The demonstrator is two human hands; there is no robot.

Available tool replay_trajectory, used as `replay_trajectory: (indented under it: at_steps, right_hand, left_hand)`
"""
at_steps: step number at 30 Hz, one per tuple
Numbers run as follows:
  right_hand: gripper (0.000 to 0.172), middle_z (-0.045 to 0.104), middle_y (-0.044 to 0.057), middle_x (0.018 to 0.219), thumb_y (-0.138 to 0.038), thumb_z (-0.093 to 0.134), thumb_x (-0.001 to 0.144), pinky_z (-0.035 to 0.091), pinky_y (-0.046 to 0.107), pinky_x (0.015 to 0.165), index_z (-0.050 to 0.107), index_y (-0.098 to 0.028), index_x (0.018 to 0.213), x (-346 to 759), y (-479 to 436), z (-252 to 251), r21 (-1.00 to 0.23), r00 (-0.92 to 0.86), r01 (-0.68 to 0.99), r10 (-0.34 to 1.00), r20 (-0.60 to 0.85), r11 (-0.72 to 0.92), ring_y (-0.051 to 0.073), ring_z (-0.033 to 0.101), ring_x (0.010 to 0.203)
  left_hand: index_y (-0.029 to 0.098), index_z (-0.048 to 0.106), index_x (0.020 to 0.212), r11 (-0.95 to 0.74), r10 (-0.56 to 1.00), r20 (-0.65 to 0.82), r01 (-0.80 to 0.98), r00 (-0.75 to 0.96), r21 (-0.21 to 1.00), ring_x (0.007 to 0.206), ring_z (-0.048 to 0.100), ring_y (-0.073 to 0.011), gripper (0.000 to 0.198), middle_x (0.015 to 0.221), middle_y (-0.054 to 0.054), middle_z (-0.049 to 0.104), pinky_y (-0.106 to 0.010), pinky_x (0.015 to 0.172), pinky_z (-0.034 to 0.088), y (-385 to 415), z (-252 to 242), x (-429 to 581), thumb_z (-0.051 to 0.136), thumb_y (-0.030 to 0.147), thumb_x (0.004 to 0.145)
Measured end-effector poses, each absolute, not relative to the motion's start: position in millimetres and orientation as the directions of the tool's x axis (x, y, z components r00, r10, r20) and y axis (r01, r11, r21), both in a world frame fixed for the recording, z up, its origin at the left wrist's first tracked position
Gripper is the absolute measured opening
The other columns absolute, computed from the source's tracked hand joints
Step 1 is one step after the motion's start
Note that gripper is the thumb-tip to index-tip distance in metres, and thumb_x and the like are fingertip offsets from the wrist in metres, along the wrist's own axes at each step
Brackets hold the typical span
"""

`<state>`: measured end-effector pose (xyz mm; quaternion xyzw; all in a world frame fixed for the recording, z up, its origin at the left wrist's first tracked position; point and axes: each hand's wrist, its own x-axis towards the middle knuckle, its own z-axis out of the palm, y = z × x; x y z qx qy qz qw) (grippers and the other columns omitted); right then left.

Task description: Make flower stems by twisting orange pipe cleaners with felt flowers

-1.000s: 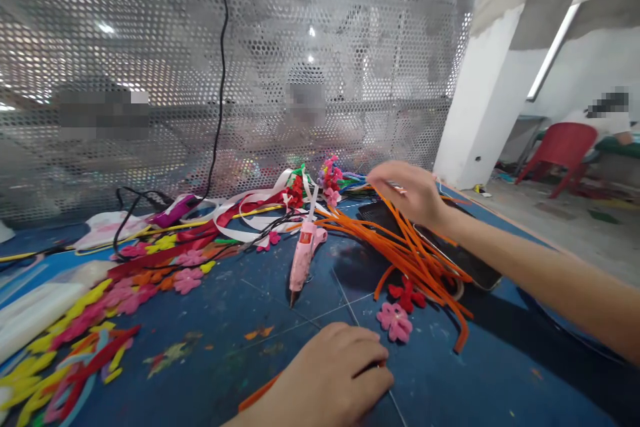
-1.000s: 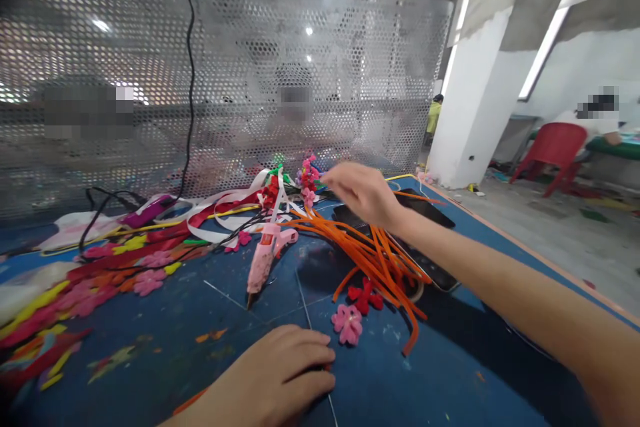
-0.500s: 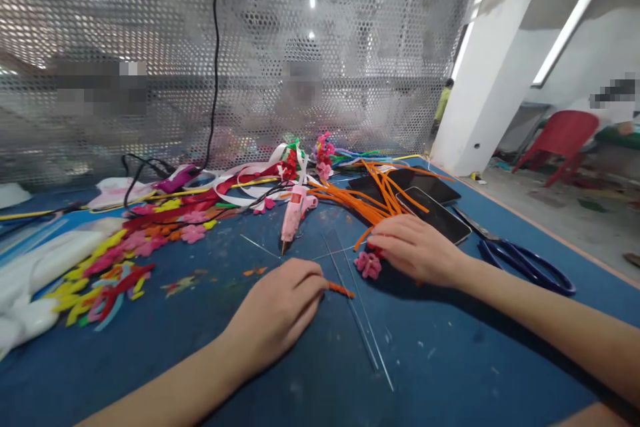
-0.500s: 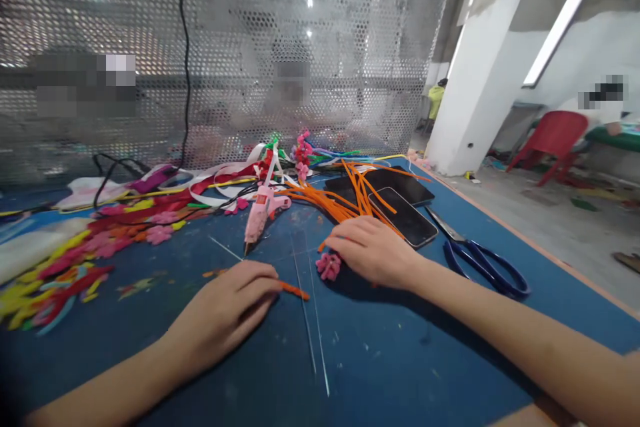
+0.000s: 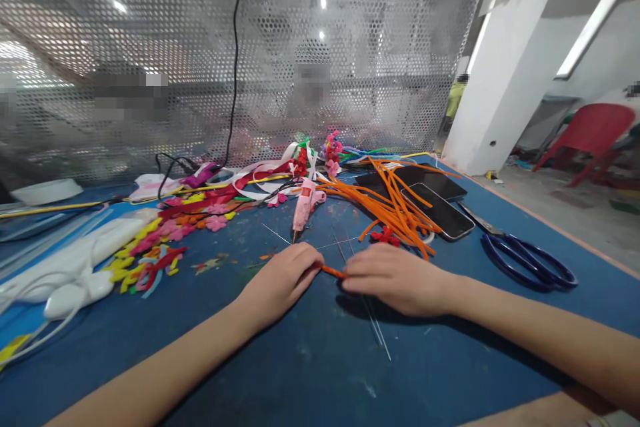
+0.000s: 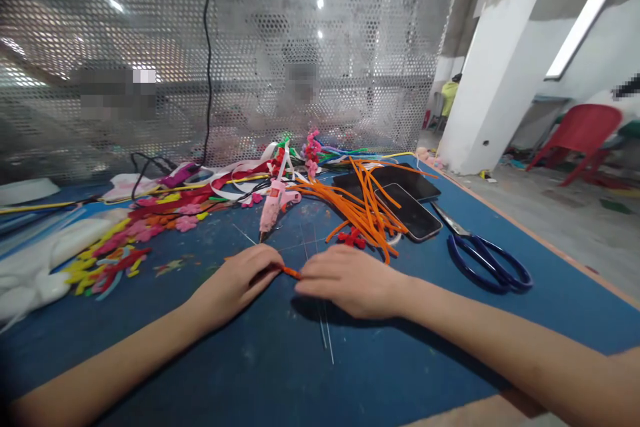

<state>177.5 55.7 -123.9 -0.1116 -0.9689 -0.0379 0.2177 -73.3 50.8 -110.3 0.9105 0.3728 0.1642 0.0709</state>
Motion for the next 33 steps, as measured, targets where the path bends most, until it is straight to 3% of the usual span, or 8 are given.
replay_trajectory:
  at_steps: [2,4,10,16,20,25,30,33]
  right_hand:
    - [0.030,0.060,0.007,0.109,-0.012,0.033,0.089,0.035,0.033,0.095,0.057,-0.018,0.106,173,51,-123,0.068,-0.933,0.106,0.076,0.353,0.992,0.015,0.048,0.108]
    - [0.029,0.062,0.006,0.101,-0.011,0.031,0.088,0.034,0.034,0.094,0.059,-0.017,0.096,173,51,-124,0.088,-0.944,0.086,0.053,0.326,0.992,0.014,0.052,0.098]
    - [0.025,0.062,0.003,0.073,-0.008,0.037,0.082,0.038,0.034,0.077,0.059,-0.017,0.074,190,64,-127,0.106,-0.876,0.303,0.233,0.422,0.947,0.013,0.051,0.070]
    - [0.018,0.062,0.007,0.078,-0.025,0.046,0.086,0.041,0.031,0.072,0.061,-0.015,0.089,188,65,-127,-0.022,-0.714,0.522,0.451,0.536,0.853,0.016,0.054,0.076]
    - [0.032,0.062,0.009,0.085,-0.043,0.054,0.082,0.043,0.033,0.074,0.059,-0.014,0.095,167,61,-127,0.016,-0.696,0.620,0.540,0.474,0.785,0.021,0.056,0.085]
    - [0.010,0.061,0.004,0.074,-0.018,0.048,0.087,0.042,0.029,0.064,0.057,-0.016,0.083,143,60,-131,0.107,-0.694,0.680,0.590,0.413,0.725,0.018,0.057,0.071]
    - [0.017,0.062,0.005,0.073,-0.013,0.038,0.090,0.038,0.025,0.059,0.054,-0.015,0.086,139,50,-132,-0.007,-0.622,0.669,0.565,0.543,0.743,0.015,0.057,0.066]
    - [0.022,0.061,0.005,0.072,-0.016,0.032,0.092,0.035,0.025,0.056,0.052,-0.015,0.086,140,42,-133,-0.059,-0.596,0.623,0.522,0.610,0.780,0.015,0.056,0.064]
  left_hand:
    - [0.019,0.052,0.092,-0.688,0.724,0.240,0.695,0.646,0.206,0.087,0.052,-0.0156,0.015,0.090,-0.003,0.056,-0.029,0.079,0.043,49,-110,-74,0.037,0.022,0.091]
    - [0.018,0.053,0.091,-0.640,0.764,0.228,0.752,0.603,0.154,0.086,0.052,-0.0170,0.016,0.089,-0.003,0.057,-0.031,0.077,0.043,48,-109,-74,0.040,0.026,0.090]
    - [0.019,0.055,0.091,-0.585,0.805,0.194,0.805,0.561,0.101,0.086,0.052,-0.0180,0.021,0.090,-0.003,0.057,-0.031,0.076,0.043,49,-107,-76,0.037,0.029,0.092]
    - [0.020,0.057,0.092,-0.584,0.804,0.195,0.808,0.562,0.082,0.086,0.052,-0.0191,0.026,0.090,-0.003,0.058,-0.033,0.077,0.042,47,-108,-73,0.036,0.034,0.092]
    - [0.019,0.057,0.084,-0.527,0.849,0.210,0.809,0.485,0.260,0.083,0.054,-0.0164,0.024,0.085,-0.001,0.059,-0.029,0.073,0.042,45,-108,-67,0.038,0.031,0.092]
    - [0.018,0.058,0.076,-0.466,0.885,0.253,0.733,0.391,0.496,0.074,0.055,-0.0133,0.023,0.078,0.001,0.059,-0.026,0.067,0.041,32,-104,-57,0.043,0.031,0.089]
    - [0.018,0.061,0.076,-0.402,0.915,0.272,0.608,0.298,0.685,0.071,0.057,-0.0133,0.025,0.076,0.001,0.063,-0.024,0.066,0.044,14,-105,-47,0.044,0.033,0.089]
    - [0.020,0.063,0.088,-0.386,0.916,0.243,0.539,0.318,0.748,0.077,0.059,-0.0152,0.026,0.084,-0.001,0.066,-0.025,0.070,0.046,9,-107,-44,0.043,0.035,0.089]
